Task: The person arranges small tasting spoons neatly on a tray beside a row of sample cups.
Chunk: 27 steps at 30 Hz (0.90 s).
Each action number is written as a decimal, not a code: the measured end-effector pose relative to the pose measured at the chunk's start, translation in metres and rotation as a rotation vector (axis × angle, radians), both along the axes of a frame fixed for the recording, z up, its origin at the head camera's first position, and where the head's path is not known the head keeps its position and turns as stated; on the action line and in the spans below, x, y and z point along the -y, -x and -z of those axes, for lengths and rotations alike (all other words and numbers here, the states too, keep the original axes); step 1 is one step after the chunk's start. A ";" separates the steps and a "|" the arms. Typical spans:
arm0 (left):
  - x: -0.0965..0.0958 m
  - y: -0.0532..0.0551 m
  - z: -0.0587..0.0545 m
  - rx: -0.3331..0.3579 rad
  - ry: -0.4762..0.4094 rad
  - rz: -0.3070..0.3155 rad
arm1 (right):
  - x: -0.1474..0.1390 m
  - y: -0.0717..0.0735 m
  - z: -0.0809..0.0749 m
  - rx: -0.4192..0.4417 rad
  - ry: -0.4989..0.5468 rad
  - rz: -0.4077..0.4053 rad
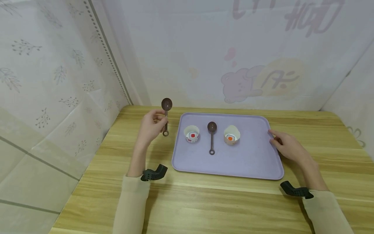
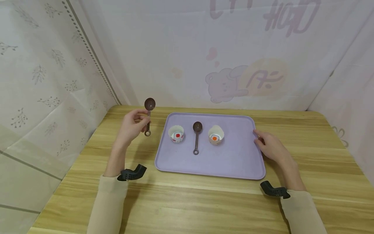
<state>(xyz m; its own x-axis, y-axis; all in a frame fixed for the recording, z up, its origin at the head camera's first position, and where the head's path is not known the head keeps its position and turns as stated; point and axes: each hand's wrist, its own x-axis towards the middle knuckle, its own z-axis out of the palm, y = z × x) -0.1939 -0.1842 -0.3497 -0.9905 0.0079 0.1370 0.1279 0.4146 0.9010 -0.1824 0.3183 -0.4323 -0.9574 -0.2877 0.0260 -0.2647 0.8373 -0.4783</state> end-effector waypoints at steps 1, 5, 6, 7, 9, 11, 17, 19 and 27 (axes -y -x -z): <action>-0.002 0.000 0.000 -0.008 0.009 -0.001 | 0.000 0.000 0.000 -0.001 0.000 0.000; -0.010 -0.002 -0.002 -0.033 0.042 -0.012 | 0.000 0.000 0.000 -0.002 0.000 -0.001; -0.012 -0.002 -0.003 -0.034 0.041 -0.012 | 0.000 0.000 0.001 -0.003 0.000 -0.001; -0.014 -0.002 -0.004 -0.032 0.036 -0.009 | 0.000 0.001 0.001 -0.004 -0.001 -0.001; -0.018 -0.002 -0.005 -0.029 0.024 0.000 | 0.000 0.001 0.001 -0.006 -0.002 -0.002; -0.022 -0.003 -0.006 -0.024 0.008 0.011 | 0.000 0.001 0.001 -0.006 -0.003 -0.004; -0.031 -0.005 -0.007 -0.036 -0.001 0.033 | 0.001 0.001 0.001 0.002 0.002 0.000; -0.033 -0.005 -0.007 -0.042 0.008 0.036 | 0.000 0.001 0.001 0.008 0.004 0.004; -0.041 -0.005 -0.005 -0.057 0.015 0.055 | 0.000 0.001 0.002 0.015 0.004 0.007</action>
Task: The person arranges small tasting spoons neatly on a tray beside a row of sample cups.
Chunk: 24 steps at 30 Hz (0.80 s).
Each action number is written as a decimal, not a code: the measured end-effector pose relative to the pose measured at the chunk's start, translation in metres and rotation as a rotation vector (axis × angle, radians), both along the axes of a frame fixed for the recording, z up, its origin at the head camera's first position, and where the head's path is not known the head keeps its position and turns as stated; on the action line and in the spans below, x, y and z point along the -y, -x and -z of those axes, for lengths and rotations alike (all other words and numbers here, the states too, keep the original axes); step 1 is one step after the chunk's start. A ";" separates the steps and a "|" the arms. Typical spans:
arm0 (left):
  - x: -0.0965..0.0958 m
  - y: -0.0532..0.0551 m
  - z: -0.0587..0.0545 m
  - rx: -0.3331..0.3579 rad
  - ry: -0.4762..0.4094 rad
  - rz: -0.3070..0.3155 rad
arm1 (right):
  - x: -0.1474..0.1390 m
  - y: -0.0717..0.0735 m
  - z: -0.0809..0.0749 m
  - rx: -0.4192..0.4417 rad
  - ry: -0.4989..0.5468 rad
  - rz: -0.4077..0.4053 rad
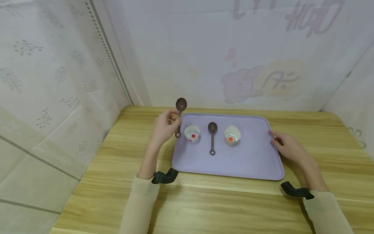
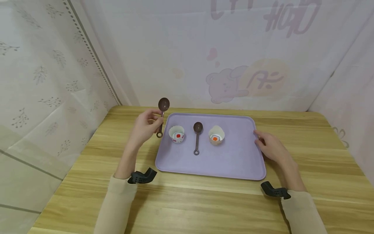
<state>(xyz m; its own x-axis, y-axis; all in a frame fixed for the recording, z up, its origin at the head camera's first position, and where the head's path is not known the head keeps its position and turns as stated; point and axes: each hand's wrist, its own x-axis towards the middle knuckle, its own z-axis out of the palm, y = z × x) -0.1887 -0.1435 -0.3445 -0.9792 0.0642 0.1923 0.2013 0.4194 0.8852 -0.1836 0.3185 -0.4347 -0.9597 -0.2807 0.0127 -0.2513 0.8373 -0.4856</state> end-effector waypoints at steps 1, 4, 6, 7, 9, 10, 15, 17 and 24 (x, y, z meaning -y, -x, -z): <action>-0.001 0.000 0.000 0.001 -0.004 0.005 | 0.000 0.000 0.000 0.000 0.000 0.001; -0.006 -0.001 -0.001 0.007 -0.015 0.016 | -0.001 0.000 0.001 0.006 0.001 0.004; -0.009 -0.001 -0.001 0.007 -0.025 0.024 | -0.001 0.001 0.001 0.006 -0.002 0.005; -0.011 -0.001 -0.001 0.006 -0.029 0.028 | -0.001 0.001 0.001 0.004 -0.004 0.004; -0.015 -0.001 -0.002 0.002 -0.033 0.036 | -0.001 0.001 0.001 0.000 -0.007 0.003; -0.017 -0.001 -0.002 -0.001 -0.037 0.042 | -0.001 0.001 0.001 -0.001 -0.008 0.002; -0.028 -0.001 -0.002 -0.014 -0.044 0.065 | -0.001 0.001 0.001 -0.004 -0.010 -0.003; -0.034 0.000 -0.002 -0.017 -0.051 0.074 | -0.001 0.001 0.001 -0.007 -0.010 -0.004; -0.049 -0.002 -0.003 -0.019 -0.070 0.107 | -0.001 0.000 0.000 -0.008 -0.002 -0.003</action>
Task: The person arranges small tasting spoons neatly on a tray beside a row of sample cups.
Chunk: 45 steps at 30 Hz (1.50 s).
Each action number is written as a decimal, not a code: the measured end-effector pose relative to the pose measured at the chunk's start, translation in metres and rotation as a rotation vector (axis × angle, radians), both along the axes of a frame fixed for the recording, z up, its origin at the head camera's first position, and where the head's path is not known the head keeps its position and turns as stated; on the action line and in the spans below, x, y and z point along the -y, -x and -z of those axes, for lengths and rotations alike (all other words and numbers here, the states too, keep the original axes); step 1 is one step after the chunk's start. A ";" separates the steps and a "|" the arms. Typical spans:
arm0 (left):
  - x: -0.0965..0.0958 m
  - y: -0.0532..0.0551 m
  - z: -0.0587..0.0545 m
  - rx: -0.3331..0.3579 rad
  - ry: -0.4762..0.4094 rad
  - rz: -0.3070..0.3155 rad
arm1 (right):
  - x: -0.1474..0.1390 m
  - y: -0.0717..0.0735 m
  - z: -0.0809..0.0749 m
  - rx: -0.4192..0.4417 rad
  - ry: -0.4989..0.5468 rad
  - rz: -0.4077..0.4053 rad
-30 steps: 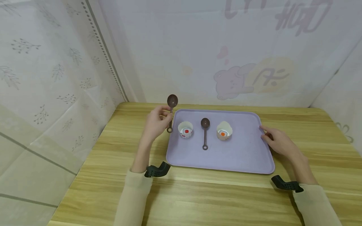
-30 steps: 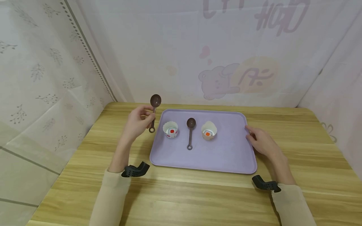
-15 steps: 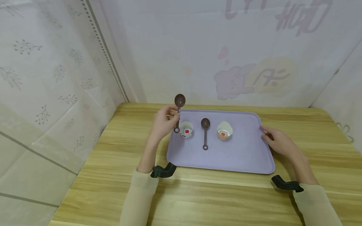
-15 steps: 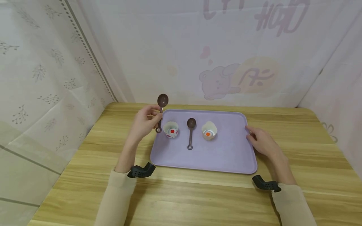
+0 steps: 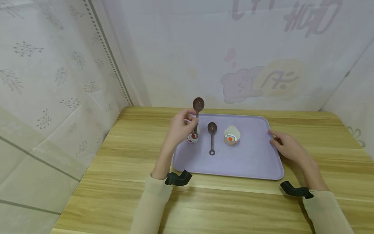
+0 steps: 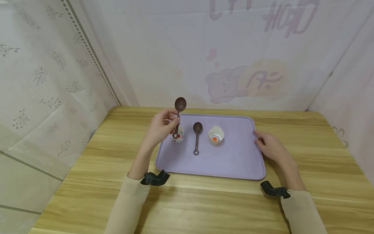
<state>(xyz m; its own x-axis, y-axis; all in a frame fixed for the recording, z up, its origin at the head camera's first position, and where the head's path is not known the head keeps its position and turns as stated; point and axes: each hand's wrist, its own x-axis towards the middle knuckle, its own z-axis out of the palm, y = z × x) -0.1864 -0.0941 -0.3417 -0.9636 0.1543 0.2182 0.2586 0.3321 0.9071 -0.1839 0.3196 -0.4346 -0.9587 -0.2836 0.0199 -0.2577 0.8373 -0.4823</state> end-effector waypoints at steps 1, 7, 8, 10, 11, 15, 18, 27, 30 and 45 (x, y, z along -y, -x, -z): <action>-0.002 0.000 0.000 -0.003 0.000 0.005 | 0.000 0.000 0.000 0.003 0.002 0.001; -0.015 -0.002 -0.001 -0.012 -0.019 0.037 | 0.000 -0.001 0.000 0.005 -0.002 0.004; -0.017 -0.002 0.000 -0.016 -0.024 0.044 | 0.000 -0.001 0.000 0.003 -0.003 0.004; -0.021 -0.001 0.000 -0.028 -0.031 0.059 | 0.000 -0.001 0.000 -0.004 -0.008 0.003; -0.022 -0.001 0.000 -0.036 -0.033 0.067 | 0.000 -0.001 0.000 -0.004 -0.007 0.003; -0.028 -0.002 0.001 -0.041 -0.028 0.085 | 0.001 -0.001 0.000 -0.010 -0.005 0.001; -0.032 -0.003 0.001 -0.022 -0.023 0.086 | 0.001 0.000 0.000 -0.012 -0.002 -0.005; -0.046 -0.003 0.002 -0.013 -0.023 0.099 | 0.001 -0.001 0.000 -0.012 0.005 -0.002; -0.051 -0.003 0.004 -0.015 -0.039 0.112 | 0.001 -0.001 0.000 -0.010 0.005 -0.002; -0.082 0.002 0.018 0.019 0.003 0.165 | 0.001 -0.001 -0.001 0.001 0.002 0.001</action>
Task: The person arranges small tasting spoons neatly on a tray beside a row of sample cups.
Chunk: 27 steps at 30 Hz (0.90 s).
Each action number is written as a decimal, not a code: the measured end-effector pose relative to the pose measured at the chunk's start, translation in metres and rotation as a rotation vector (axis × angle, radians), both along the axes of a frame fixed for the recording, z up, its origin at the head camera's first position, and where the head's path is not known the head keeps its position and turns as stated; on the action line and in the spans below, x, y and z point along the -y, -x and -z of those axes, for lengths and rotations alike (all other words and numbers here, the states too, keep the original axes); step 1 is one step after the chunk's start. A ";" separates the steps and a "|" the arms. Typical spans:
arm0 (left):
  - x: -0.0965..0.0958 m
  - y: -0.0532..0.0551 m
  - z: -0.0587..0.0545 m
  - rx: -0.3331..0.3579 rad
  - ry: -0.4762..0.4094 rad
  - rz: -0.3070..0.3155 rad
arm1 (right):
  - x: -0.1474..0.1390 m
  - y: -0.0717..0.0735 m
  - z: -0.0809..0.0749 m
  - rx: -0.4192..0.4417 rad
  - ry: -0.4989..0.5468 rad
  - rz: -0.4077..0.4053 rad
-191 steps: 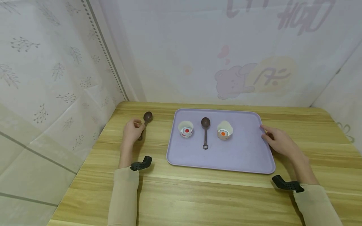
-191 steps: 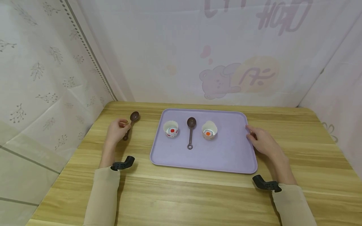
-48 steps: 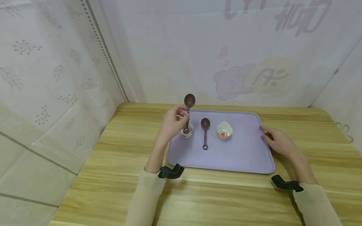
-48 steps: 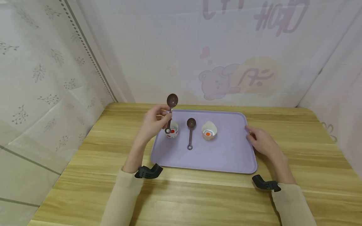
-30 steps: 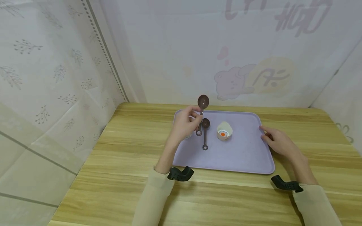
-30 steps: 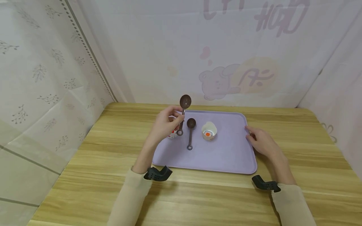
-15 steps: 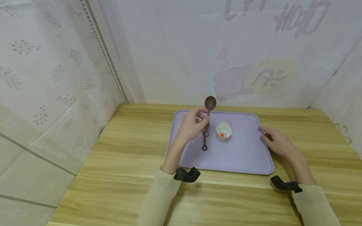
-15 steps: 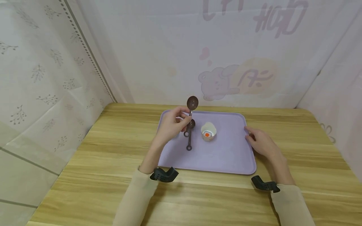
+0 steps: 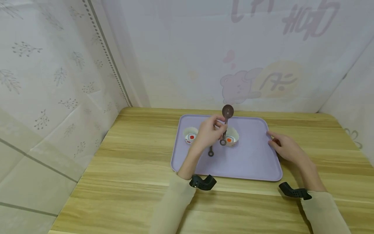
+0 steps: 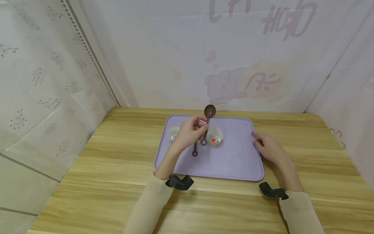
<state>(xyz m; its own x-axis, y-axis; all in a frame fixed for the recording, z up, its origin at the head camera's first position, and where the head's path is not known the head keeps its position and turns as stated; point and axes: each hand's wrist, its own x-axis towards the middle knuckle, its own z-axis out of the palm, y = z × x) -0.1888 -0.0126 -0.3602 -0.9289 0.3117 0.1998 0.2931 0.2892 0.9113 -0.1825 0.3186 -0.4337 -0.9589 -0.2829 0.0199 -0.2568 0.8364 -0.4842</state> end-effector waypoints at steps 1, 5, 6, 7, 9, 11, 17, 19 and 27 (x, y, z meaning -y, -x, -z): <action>-0.002 0.000 0.001 0.003 0.001 0.000 | 0.000 0.000 0.000 0.003 0.000 0.000; -0.009 0.000 0.003 0.030 -0.021 0.012 | 0.000 0.000 0.000 0.004 0.000 0.001; -0.011 0.000 0.004 0.039 -0.027 0.016 | 0.000 0.000 0.000 0.005 0.002 0.001; -0.014 0.000 0.004 0.048 -0.031 0.021 | 0.000 0.000 0.000 0.003 0.003 0.000; -0.019 0.000 0.005 0.068 -0.037 0.033 | -0.001 0.001 0.001 0.002 0.004 -0.001; -0.024 -0.001 0.006 0.091 -0.044 0.044 | -0.001 0.001 0.001 0.003 0.002 -0.001; -0.040 0.000 0.010 0.135 -0.070 0.052 | 0.000 0.001 0.003 0.010 0.000 0.005; -0.046 0.000 0.012 0.133 -0.062 0.044 | 0.000 0.001 0.002 0.014 0.002 0.009; -0.066 -0.004 0.018 0.094 -0.003 0.021 | 0.000 0.001 0.002 0.019 0.009 0.014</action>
<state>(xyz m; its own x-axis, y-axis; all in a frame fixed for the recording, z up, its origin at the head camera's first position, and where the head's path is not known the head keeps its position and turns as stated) -0.1852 0.0535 -0.3781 -0.9371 0.3304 0.1125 0.2117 0.2815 0.9359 -0.1839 0.3189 -0.4352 -0.9631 -0.2692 0.0037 -0.2355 0.8357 -0.4961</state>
